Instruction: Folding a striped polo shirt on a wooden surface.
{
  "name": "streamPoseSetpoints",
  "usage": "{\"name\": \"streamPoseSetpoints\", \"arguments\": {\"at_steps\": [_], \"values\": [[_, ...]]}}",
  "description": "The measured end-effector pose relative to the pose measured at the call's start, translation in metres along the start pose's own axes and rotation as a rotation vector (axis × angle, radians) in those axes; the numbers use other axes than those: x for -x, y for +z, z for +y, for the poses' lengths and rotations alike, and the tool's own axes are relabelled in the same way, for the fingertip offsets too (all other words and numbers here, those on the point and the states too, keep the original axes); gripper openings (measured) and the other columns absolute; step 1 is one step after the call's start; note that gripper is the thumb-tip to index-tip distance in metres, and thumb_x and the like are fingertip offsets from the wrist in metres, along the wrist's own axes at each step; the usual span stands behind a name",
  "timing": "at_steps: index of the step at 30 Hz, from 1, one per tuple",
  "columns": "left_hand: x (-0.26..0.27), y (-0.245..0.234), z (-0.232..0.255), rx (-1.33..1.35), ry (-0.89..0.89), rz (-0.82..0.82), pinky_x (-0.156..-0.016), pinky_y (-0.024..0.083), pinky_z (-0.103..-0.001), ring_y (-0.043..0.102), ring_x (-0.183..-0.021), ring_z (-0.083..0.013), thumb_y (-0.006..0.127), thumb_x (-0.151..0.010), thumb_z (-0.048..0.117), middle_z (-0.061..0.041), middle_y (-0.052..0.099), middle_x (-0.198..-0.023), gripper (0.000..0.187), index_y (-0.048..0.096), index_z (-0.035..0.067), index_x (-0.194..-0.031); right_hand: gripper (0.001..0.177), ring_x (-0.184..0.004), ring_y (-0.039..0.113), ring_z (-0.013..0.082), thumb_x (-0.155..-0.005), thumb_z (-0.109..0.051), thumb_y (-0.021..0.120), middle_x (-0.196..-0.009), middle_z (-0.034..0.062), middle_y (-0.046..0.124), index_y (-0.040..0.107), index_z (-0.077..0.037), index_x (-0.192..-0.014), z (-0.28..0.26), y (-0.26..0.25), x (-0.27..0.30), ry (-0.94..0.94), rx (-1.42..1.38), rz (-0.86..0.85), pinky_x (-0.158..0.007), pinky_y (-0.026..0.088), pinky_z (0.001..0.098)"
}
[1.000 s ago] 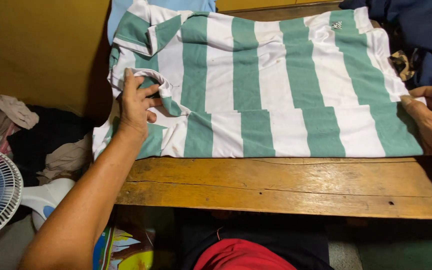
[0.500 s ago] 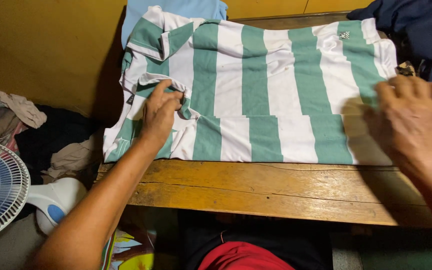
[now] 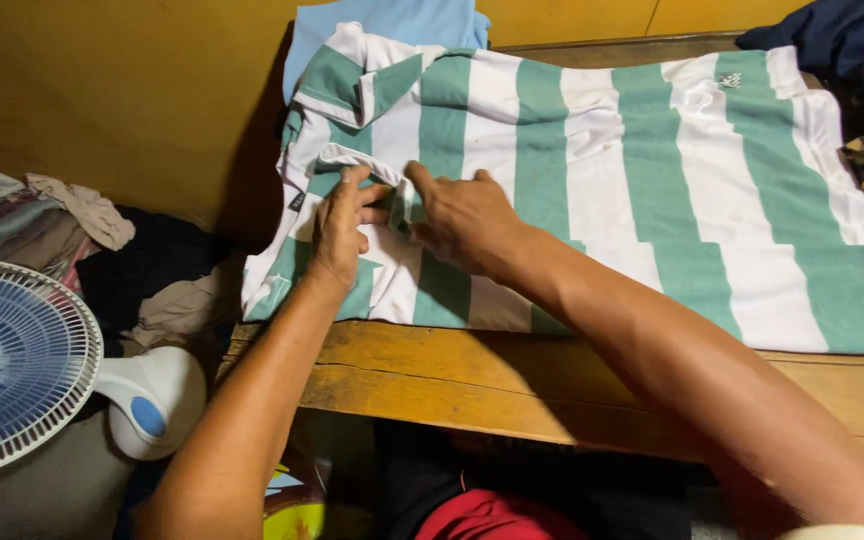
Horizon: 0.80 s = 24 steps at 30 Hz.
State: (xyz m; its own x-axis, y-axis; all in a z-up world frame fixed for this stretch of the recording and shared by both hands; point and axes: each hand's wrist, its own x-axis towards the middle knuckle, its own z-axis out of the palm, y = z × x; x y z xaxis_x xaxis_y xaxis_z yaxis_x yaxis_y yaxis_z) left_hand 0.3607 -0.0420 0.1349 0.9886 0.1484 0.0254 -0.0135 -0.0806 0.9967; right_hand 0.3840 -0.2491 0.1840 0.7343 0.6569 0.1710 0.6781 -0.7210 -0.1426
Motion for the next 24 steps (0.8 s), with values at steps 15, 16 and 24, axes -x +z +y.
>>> {"name": "streamPoseSetpoints", "arguments": {"at_steps": [15, 16, 24], "values": [[0.059, -0.019, 0.031, -0.546, 0.699, 0.282, -0.078, 0.059, -0.034, 0.075, -0.089, -0.0274, 0.075, -0.091, 0.008, -0.011, 0.074, -0.095, 0.017, 0.075, 0.005, -0.109, 0.029, -0.072, 0.073, 0.0257, -0.084, -0.023, 0.061, -0.081, 0.0034, 0.072, 0.067, -0.019, -0.112, 0.048, 0.043, -0.031, -0.181, 0.456, 0.422, -0.070, 0.048, 0.0434], [0.068, -0.023, 0.033, -0.592, 0.734, 0.356, -0.080, 0.058, -0.034, 0.075, -0.089, -0.0256, 0.075, -0.091, 0.005, -0.008, 0.075, -0.095, 0.016, 0.077, 0.007, -0.107, 0.038, -0.075, 0.074, 0.0266, -0.086, -0.024, 0.061, -0.086, 0.0036, 0.073, 0.063, -0.018, -0.123, 0.047, 0.037, -0.024, -0.129, 0.462, 0.378, -0.072, 0.048, 0.0439], [0.150, -0.064, 0.032, -0.508, 0.378, 0.480, -0.100, 0.048, -0.050, 0.065, -0.112, -0.0376, 0.072, -0.092, 0.009, -0.021, 0.067, -0.115, 0.025, 0.072, -0.002, -0.115, 0.063, -0.106, 0.065, 0.0245, -0.075, -0.046, 0.073, -0.110, 0.0040, 0.068, 0.060, -0.017, -0.130, 0.005, -0.031, 0.090, -0.237, 0.372, 0.237, -0.096, 0.042, 0.0422]]}}
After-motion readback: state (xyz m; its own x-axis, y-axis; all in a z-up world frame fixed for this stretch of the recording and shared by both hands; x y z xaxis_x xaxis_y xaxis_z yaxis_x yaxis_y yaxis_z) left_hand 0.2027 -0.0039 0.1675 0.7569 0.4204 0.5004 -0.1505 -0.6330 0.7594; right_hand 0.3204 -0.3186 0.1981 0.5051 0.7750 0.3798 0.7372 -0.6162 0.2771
